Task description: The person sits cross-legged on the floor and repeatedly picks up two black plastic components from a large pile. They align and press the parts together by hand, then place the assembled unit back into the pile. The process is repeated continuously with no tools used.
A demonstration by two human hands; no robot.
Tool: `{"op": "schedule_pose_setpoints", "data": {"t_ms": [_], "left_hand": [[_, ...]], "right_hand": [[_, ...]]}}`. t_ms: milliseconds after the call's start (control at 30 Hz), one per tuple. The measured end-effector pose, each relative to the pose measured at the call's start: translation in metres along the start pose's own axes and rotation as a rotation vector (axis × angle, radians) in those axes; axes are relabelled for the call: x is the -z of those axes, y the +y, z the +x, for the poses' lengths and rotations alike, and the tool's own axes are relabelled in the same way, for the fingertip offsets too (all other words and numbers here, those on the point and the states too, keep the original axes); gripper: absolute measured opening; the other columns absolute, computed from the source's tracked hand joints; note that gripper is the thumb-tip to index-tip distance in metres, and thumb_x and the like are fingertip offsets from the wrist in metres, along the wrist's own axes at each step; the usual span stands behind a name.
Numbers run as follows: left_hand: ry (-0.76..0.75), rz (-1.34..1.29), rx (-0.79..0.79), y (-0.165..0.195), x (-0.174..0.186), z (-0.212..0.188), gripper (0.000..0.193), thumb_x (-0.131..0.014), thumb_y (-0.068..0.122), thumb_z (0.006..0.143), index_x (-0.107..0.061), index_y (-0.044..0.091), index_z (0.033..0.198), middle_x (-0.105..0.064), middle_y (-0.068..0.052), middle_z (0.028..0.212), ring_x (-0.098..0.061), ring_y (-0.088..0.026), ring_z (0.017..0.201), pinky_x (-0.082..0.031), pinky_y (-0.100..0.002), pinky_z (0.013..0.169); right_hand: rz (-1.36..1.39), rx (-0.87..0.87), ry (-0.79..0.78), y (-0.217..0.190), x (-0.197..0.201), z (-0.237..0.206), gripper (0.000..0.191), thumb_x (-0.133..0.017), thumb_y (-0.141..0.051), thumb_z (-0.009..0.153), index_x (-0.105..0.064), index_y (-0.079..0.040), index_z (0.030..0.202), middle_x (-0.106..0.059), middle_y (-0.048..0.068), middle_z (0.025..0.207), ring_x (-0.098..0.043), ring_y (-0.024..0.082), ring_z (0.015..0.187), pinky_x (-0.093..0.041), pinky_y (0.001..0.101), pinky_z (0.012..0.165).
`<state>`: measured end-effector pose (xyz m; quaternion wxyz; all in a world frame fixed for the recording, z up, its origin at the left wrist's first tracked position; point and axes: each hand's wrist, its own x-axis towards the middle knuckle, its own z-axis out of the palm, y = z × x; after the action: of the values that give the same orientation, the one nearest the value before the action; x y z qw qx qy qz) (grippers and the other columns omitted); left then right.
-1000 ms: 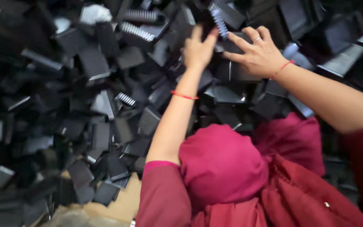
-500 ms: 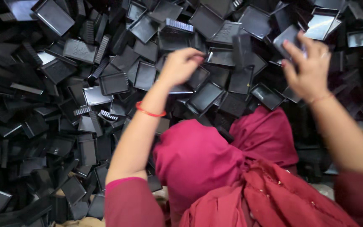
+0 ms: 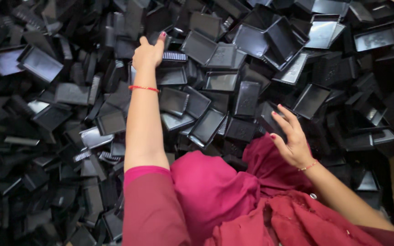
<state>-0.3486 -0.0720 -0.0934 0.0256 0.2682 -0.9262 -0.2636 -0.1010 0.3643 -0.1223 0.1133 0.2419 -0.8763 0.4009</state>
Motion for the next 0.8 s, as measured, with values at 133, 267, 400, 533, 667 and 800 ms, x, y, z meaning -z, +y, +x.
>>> {"op": "schedule_pose_setpoints", "data": {"t_ms": [133,267,400,533,667,800], "left_hand": [[0.031,0.171,-0.116,0.048,-0.021,-0.01,0.084,-0.071,0.063,0.082,-0.039,0.014,0.142,-0.06,-0.027,0.125,-0.064,-0.041,0.109,-0.053,-0.05,0.089],[0.08,0.396,-0.293,0.07,-0.036,-0.023,0.06,-0.074,0.033,0.082,-0.046,0.013,0.131,-0.059,-0.028,0.117,-0.07,-0.039,0.098,-0.056,-0.047,0.082],[0.15,0.438,-0.474,0.055,-0.043,-0.041,0.051,-0.07,0.021,0.085,-0.047,0.015,0.131,-0.06,-0.027,0.119,-0.07,-0.039,0.093,-0.057,-0.047,0.078],[0.205,0.236,-0.707,0.04,-0.047,-0.08,0.06,-0.067,0.007,0.089,-0.045,0.022,0.143,-0.063,-0.018,0.121,-0.07,-0.04,0.089,-0.056,-0.053,0.078],[0.267,-0.217,-0.844,0.057,-0.021,-0.125,0.086,-0.074,0.005,0.085,-0.033,0.021,0.159,-0.067,-0.014,0.115,-0.068,-0.038,0.099,-0.056,-0.049,0.08],[-0.618,-1.093,-0.357,0.088,0.021,-0.19,0.078,-0.063,-0.001,0.09,-0.032,0.027,0.156,-0.067,-0.011,0.122,-0.069,-0.02,0.095,-0.063,-0.035,0.072]], "right_hand": [[0.067,-0.076,0.027,0.003,0.007,-0.008,0.052,-0.061,-0.012,0.095,-0.052,-0.003,0.146,-0.045,0.021,0.157,-0.048,0.038,0.145,-0.037,0.0416,0.12],[0.163,-0.094,0.029,-0.003,0.005,-0.007,0.051,-0.059,-0.012,0.097,-0.052,-0.002,0.147,-0.046,0.019,0.157,-0.047,0.034,0.146,-0.035,0.0398,0.121],[0.26,-0.022,0.039,-0.012,-0.001,-0.008,0.052,-0.058,-0.012,0.097,-0.051,-0.002,0.148,-0.045,0.019,0.158,-0.043,0.033,0.149,-0.031,0.0391,0.123],[0.342,-0.026,0.041,-0.02,-0.001,-0.012,0.05,-0.056,-0.013,0.099,-0.05,-0.002,0.148,-0.045,0.018,0.157,-0.043,0.031,0.149,-0.032,0.0384,0.123],[0.494,-0.177,0.146,-0.031,0.005,0.006,0.046,-0.051,-0.022,0.108,-0.05,-0.002,0.15,-0.052,0.014,0.153,-0.05,0.029,0.142,-0.037,0.0403,0.119],[1.234,-0.399,0.183,-0.052,0.014,0.045,0.053,-0.043,-0.038,0.108,-0.039,-0.012,0.154,-0.056,0.007,0.141,-0.059,0.022,0.122,-0.054,0.045,0.094]]}}
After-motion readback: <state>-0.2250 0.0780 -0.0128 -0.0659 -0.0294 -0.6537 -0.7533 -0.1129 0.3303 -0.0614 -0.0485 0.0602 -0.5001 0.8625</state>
